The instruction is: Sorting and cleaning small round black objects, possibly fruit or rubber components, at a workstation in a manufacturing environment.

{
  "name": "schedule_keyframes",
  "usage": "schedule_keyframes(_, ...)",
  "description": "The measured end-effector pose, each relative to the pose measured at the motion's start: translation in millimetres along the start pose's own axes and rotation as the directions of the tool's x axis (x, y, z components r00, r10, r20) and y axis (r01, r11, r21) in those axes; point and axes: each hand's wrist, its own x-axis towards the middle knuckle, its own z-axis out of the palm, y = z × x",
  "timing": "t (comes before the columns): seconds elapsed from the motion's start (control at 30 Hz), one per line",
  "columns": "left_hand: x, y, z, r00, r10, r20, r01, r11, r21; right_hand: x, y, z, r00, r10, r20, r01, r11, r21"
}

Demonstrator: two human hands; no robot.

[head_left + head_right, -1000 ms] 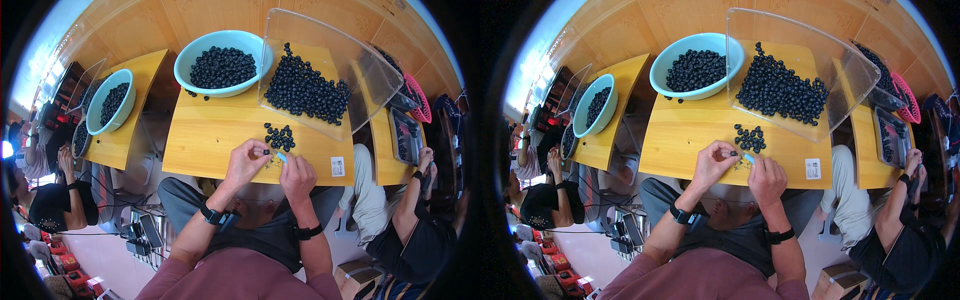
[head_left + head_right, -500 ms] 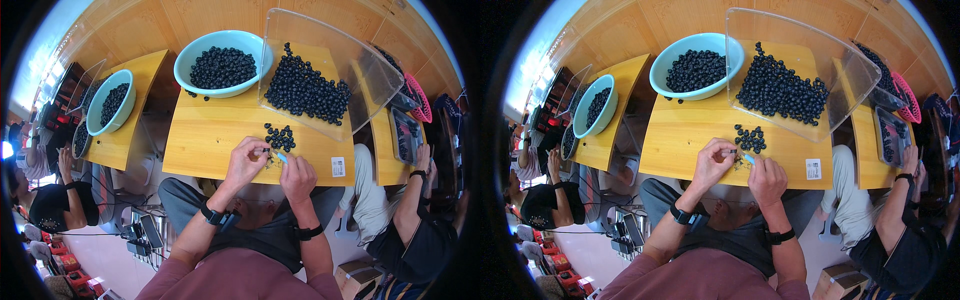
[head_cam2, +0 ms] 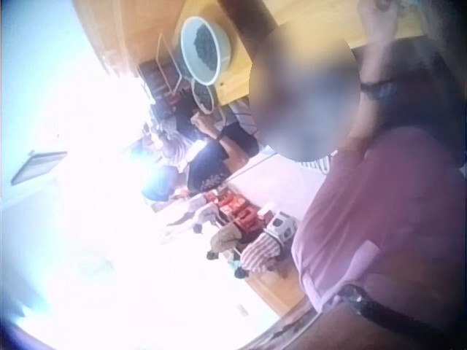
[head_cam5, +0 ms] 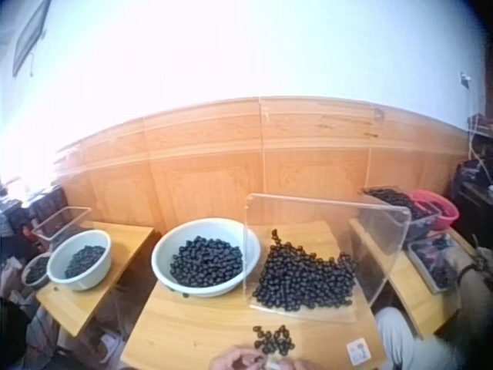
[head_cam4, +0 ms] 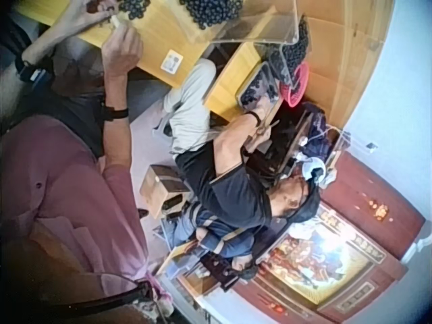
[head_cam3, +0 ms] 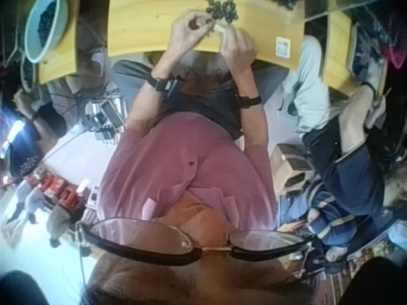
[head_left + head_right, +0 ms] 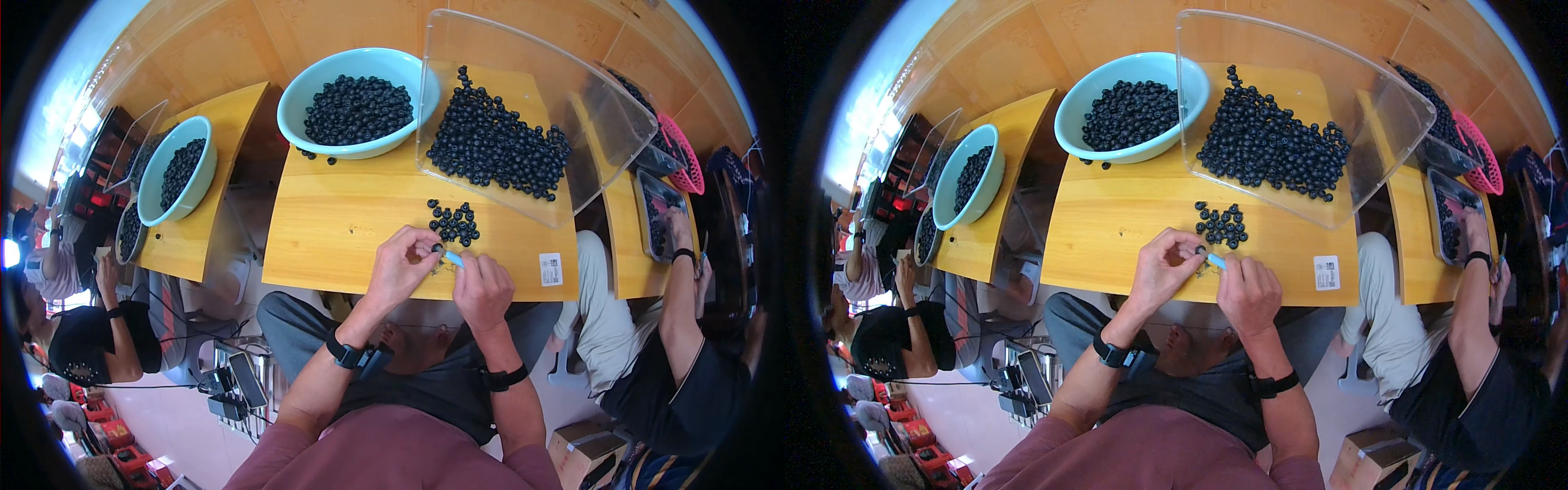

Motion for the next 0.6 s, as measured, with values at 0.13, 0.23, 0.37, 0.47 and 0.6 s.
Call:
schedule_keyframes(0.13,-0.4,0.5,0.0,1.0,-0.01,0.008,0.01,1.0,-0.002,-1.2,0.5,0.6,1.0,0.003,-0.001,-0.003,1.0,0.008)
schedule_keyframes(0.23,-1.6,-0.3,1.0,0.999,-0.05,0.018,0.051,0.998,-0.04,-1.6,1.6,0.3,1.0,0.0,0.005,0.0,1.0,0.012)
schedule_keyframes(0.37,-2.6,-13.4,-1.0,0.994,-0.102,0.037,0.108,0.971,-0.213,-0.8,0.1,-0.6,1.0,0.021,0.021,-0.021,1.0,0.001)
schedule_keyframes(0.47,-1.2,-9.5,-5.0,0.988,-0.144,0.054,0.153,0.956,-0.251,-1.0,0.3,-0.3,0.999,0.046,0.027,-0.045,0.999,-0.029)
schedule_keyframes(0.6,-0.2,-8.5,-4.6,0.986,-0.161,0.034,0.164,0.953,-0.255,0.3,-0.6,0.1,0.999,0.04,0.012,-0.04,0.999,-0.035)
